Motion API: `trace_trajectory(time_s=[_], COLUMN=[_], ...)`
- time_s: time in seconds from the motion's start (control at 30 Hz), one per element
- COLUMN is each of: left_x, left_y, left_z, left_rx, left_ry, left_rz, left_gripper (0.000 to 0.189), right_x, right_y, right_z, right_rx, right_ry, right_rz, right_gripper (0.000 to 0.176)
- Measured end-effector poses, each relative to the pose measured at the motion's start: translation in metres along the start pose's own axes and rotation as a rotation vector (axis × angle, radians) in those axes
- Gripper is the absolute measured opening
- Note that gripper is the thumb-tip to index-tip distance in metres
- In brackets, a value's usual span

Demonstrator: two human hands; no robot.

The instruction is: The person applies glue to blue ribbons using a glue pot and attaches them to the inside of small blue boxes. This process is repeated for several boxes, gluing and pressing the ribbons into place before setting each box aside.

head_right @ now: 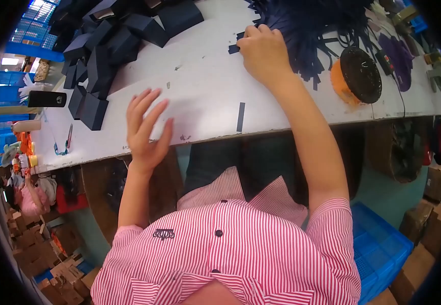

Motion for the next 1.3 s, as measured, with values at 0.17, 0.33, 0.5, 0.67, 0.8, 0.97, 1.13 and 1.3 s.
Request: trace_trajectory(time_s=[0.17, 0.33, 0.5, 0.67, 0.8, 0.97, 1.13, 1.3], left_x=[0.04, 0.055, 0.057, 0.06, 0.063, 0.071, 0.083, 0.103], left_y=[-0.015, -0.015, -0.016, -0.018, -0.018, -0.02, -0.028, -0.03], left_z=[-0.038, -0.054, -0.062, -0.064, -0.062, -0.068, -0.079, -0.107], left_rx=[-0.267, -0.345, -0.363, -0.363, -0.374, -0.445, -0.473, -0.731], left_ry=[0.028, 0.07, 0.102, 0.1, 0.097, 0.075, 0.095, 0.151], left_rz=[-0.032, -0.017, 0.004, -0.009, -0.005, -0.016, -0.004, 0.134], left_gripper=[0.047, 0.046, 0.044, 0.042, 0.043, 0.042, 0.048, 0.056], right_x=[-0.001, -0.011, -0.006, 0.007, -0.001, -0.031, -0.051, -0.06], right_y=[-0.007, -0.021, -0.045, -0.036, -0.048, -0.059, -0.055, -0.044], right_z=[0.0, 0.013, 0.02, 0.0, 0.016, 0.022, 0.021, 0.028], right_rx=[0.056, 0.199, -0.053, -0.159, 0.175, 0.775, 1.134, 1.318], right_ry=[0.034, -0.135, -0.103, 0.001, -0.133, -0.228, -0.188, -0.216], right_rz=[-0.05, -0.102, -0.281, -0.235, -0.337, -0.616, -0.75, -0.721], right_gripper=[0.011, 0.013, 0.016, 0.022, 0.016, 0.012, 0.022, 0.026])
Point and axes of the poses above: each hand's wrist, its own x-axis towards the middle knuckle, its own z-axis out of the back of the hand, y = z × x, the point moved 9 cm from there along x, towards the middle knuckle, and after that the axes turned 5 degrees about y, right-handed, at the moved point
